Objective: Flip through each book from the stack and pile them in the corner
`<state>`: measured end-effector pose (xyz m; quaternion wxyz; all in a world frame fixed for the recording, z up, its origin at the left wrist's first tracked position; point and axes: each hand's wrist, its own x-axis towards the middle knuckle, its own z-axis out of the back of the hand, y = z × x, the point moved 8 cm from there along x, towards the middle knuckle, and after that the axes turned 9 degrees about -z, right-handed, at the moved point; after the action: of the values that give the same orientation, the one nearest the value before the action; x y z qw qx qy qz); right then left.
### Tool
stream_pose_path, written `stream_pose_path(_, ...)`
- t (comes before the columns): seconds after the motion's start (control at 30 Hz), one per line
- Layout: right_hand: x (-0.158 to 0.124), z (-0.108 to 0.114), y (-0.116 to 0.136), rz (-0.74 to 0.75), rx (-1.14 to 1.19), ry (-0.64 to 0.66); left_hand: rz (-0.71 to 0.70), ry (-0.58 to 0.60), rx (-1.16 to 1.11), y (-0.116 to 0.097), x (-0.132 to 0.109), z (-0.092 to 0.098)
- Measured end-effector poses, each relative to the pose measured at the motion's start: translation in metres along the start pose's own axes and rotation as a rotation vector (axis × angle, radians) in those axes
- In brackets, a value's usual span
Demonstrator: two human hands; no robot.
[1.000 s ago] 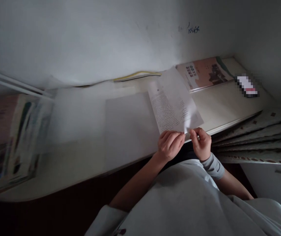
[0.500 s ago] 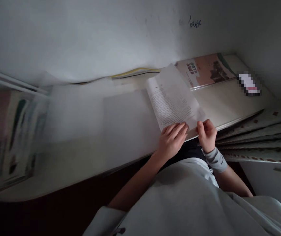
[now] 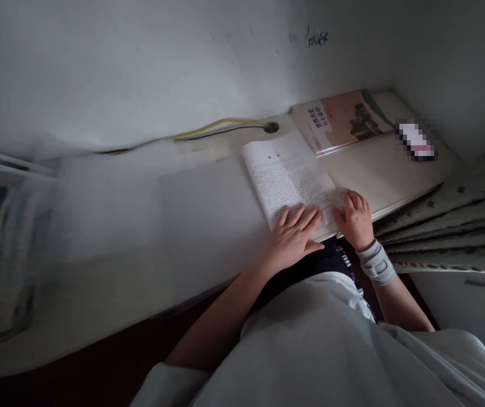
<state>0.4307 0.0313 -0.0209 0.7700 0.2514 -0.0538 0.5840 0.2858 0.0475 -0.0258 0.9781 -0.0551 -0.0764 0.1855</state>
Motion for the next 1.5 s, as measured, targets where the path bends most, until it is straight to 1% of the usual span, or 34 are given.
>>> stream_pose_path(0.07,-0.007,0.008,0.018,0.045,0.021,-0.061,-0.003,-0.027,-0.034,0.003,-0.004,0.008)
stream_pose_path(0.13,-0.02,0.014,0.048,0.185,0.059,-0.056,0.042,-0.095,-0.052,0.013,-0.015,0.02)
stream_pose_path(0.2,-0.038,0.01,0.086,0.37,0.067,0.026,0.168,-0.173,-0.038,0.033,-0.034,0.03)
stream_pose_path(0.23,-0.047,0.006,0.102,0.433,0.049,0.068,0.253,-0.199,-0.025,0.044,-0.046,0.033)
stream_pose_path(0.27,-0.054,0.001,0.116,0.464,0.016,0.1,0.338,-0.206,-0.014,0.055,-0.058,0.032)
stream_pose_path(0.33,-0.062,-0.012,0.133,0.447,-0.07,0.15,0.466,-0.163,0.003,0.071,-0.079,0.024)
stream_pose_path(0.37,-0.063,-0.019,0.137,0.42,-0.109,0.175,0.504,-0.128,0.012,0.076,-0.086,0.019)
stream_pose_path(0.43,-0.064,-0.03,0.139,0.371,-0.154,0.228,0.53,-0.066,0.034,0.08,-0.095,0.01)
stream_pose_path(0.53,-0.064,-0.037,0.132,0.331,-0.142,0.264,0.527,-0.042,0.064,0.078,-0.098,0.007)
stream_pose_path(0.7,-0.057,-0.039,0.105,0.268,-0.143,0.261,0.533,-0.029,0.088,0.075,-0.096,0.01)
stream_pose_path(0.8,-0.052,-0.037,0.101,0.234,-0.187,0.253,0.534,-0.026,0.096,0.075,-0.098,0.01)
stream_pose_path(0.83,-0.051,-0.035,0.103,0.239,-0.197,0.251,0.53,-0.033,0.101,0.074,-0.098,0.011)
stream_pose_path(0.9,-0.049,-0.027,0.114,0.295,-0.167,0.25,0.509,-0.057,0.109,0.073,-0.098,0.014)
stream_pose_path(0.97,-0.045,-0.01,0.12,0.355,-0.072,0.228,0.494,-0.09,0.11,0.071,-0.096,0.019)
stream_pose_path(1.0,-0.039,0.0,0.116,0.35,-0.022,0.202,0.496,-0.11,0.11,0.07,-0.094,0.022)
stream_pose_path(1.03,-0.03,0.01,0.104,0.303,0.011,0.167,0.499,-0.13,0.112,0.068,-0.092,0.026)
stream_pose_path(1.07,-0.02,0.019,0.087,0.224,0.021,0.127,0.494,-0.147,0.114,0.065,-0.088,0.029)
stream_pose_path(1.13,0.0,0.03,0.039,0.004,-0.047,0.072,0.42,-0.147,0.103,0.053,-0.074,0.031)
stream_pose_path(1.17,0.008,0.03,0.017,-0.072,-0.099,0.085,0.348,-0.125,0.087,0.044,-0.064,0.029)
stream_pose_path(1.2,0.014,0.027,-0.001,-0.115,-0.136,0.127,0.266,-0.09,0.065,0.034,-0.054,0.025)
stream_pose_path(1.23,0.018,0.022,-0.014,-0.122,-0.155,0.174,0.188,-0.05,0.042,0.024,-0.043,0.021)
stream_pose_path(1.3,0.021,0.012,-0.027,-0.092,-0.164,0.247,0.074,0.021,0.011,0.009,-0.024,0.012)
stream_pose_path(1.37,0.021,0.006,-0.03,-0.068,-0.132,0.278,0.012,0.063,0.003,0.001,-0.01,0.006)
stream_pose_path(1.43,0.023,0.003,-0.031,-0.096,-0.077,0.298,-0.022,0.088,0.012,-0.001,-0.001,0.003)
stream_pose_path(1.5,0.027,0.001,-0.035,-0.143,-0.014,0.337,-0.035,0.106,0.029,0.002,0.0,0.002)
